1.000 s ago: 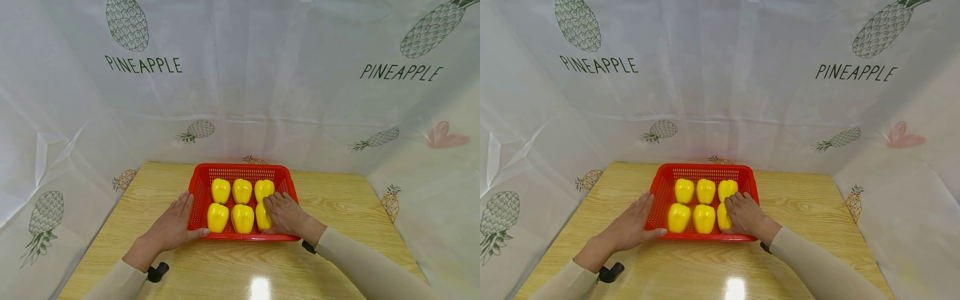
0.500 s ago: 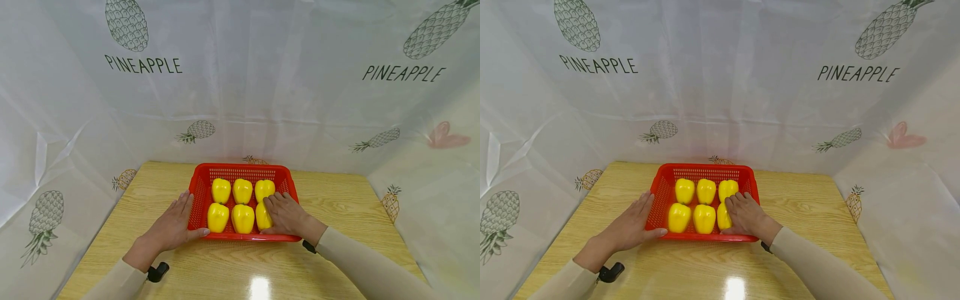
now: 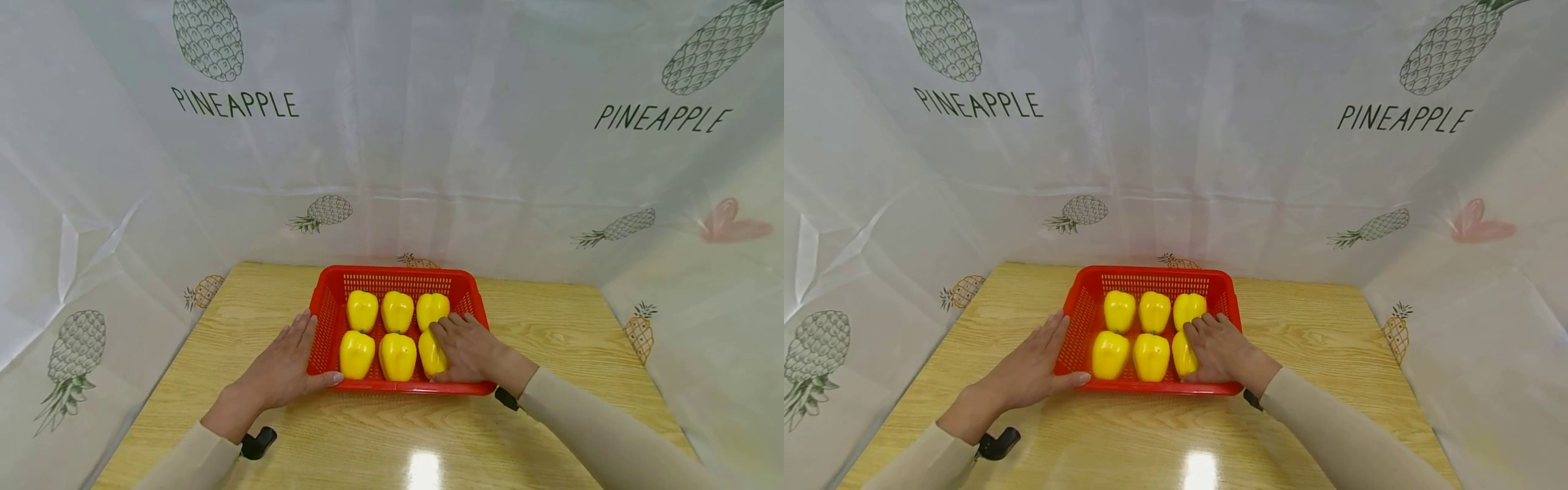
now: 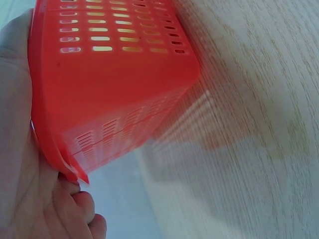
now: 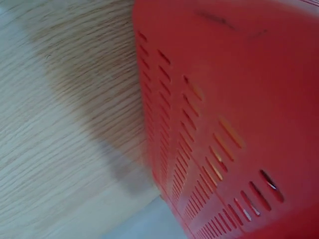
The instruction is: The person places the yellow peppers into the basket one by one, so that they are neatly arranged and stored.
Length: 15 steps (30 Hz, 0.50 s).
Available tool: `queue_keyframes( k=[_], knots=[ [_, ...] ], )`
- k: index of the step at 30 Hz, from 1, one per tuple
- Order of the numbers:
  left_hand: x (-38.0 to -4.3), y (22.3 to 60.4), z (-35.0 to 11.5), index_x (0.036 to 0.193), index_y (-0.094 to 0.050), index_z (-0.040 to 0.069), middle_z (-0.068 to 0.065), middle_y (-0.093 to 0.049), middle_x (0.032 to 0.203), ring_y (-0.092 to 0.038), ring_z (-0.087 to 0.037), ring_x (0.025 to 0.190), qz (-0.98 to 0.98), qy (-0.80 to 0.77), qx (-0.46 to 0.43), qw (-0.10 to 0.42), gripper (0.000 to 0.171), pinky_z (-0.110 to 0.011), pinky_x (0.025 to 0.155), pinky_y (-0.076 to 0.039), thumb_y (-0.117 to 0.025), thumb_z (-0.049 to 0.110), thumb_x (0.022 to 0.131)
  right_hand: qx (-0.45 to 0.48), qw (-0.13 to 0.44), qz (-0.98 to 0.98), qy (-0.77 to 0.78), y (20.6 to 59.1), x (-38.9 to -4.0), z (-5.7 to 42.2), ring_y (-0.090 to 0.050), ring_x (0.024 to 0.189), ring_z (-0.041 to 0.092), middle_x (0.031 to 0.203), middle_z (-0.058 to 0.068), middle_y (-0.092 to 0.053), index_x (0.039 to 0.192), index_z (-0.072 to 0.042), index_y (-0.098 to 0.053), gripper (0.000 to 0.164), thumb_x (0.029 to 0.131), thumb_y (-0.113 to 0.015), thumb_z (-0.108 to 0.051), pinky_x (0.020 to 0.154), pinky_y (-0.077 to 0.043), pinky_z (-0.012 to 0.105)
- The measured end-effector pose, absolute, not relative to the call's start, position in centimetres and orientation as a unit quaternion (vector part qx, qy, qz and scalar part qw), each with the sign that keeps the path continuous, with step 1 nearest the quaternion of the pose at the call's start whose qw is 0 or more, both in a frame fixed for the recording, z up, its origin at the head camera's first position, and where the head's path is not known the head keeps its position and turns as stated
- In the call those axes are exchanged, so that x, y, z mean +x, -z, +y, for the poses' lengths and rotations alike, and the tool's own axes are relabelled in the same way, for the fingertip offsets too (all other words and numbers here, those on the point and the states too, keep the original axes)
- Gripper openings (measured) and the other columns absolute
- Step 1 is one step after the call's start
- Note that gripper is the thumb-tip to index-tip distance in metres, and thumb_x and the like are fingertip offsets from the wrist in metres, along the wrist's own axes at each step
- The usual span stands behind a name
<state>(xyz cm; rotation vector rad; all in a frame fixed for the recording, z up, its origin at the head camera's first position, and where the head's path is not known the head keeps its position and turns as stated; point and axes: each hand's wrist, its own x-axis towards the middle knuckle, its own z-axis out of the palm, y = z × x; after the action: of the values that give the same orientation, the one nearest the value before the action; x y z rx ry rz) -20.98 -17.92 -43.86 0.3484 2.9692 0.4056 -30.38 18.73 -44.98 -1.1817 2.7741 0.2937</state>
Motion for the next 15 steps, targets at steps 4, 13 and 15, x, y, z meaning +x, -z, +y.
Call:
queue_keyframes(
  k=[4, 13, 15],
  knots=[
    [-21.04, 43.97, -17.98, 0.165, -0.019, -0.008, -0.027, -0.017, 0.173, -0.02, -0.043, 0.161, 0.982, -0.133, 0.117, 0.06, 0.132, -0.058, 0.13, -0.021, -0.05, 0.092, 0.084, -0.385, 0.065, 0.917, -0.088, 44.8, -30.41, 18.74, -0.055, 0.129, 0.033, 0.143, 0.013, -0.061, 0.152, -0.005, -0.049, 0.102, 0.086, -0.062, -0.082, 0.109, -0.046, 0.052],
    [-21.03, 43.94, -17.99, 0.165, -0.019, -0.008, -0.028, -0.018, 0.173, -0.021, -0.044, 0.161, 0.981, -0.137, 0.121, 0.058, 0.132, -0.058, 0.13, -0.021, -0.049, 0.093, 0.084, -0.384, 0.079, 0.918, -0.068, 44.49, -30.5, 18.77, -0.055, 0.129, 0.033, 0.142, 0.013, -0.061, 0.152, -0.006, -0.05, 0.101, 0.087, -0.061, -0.082, 0.108, -0.046, 0.053],
    [-21.04, 43.94, -18.0, 0.165, -0.019, -0.008, -0.028, -0.018, 0.173, -0.02, -0.044, 0.161, 0.981, -0.137, 0.12, 0.059, 0.132, -0.058, 0.13, -0.021, -0.05, 0.092, 0.084, -0.383, 0.079, 0.918, -0.064, 44.48, -30.5, 18.78, -0.055, 0.127, 0.032, 0.141, 0.012, -0.061, 0.151, -0.006, -0.051, 0.099, 0.086, -0.063, -0.081, 0.107, -0.046, 0.053]
  ],
)
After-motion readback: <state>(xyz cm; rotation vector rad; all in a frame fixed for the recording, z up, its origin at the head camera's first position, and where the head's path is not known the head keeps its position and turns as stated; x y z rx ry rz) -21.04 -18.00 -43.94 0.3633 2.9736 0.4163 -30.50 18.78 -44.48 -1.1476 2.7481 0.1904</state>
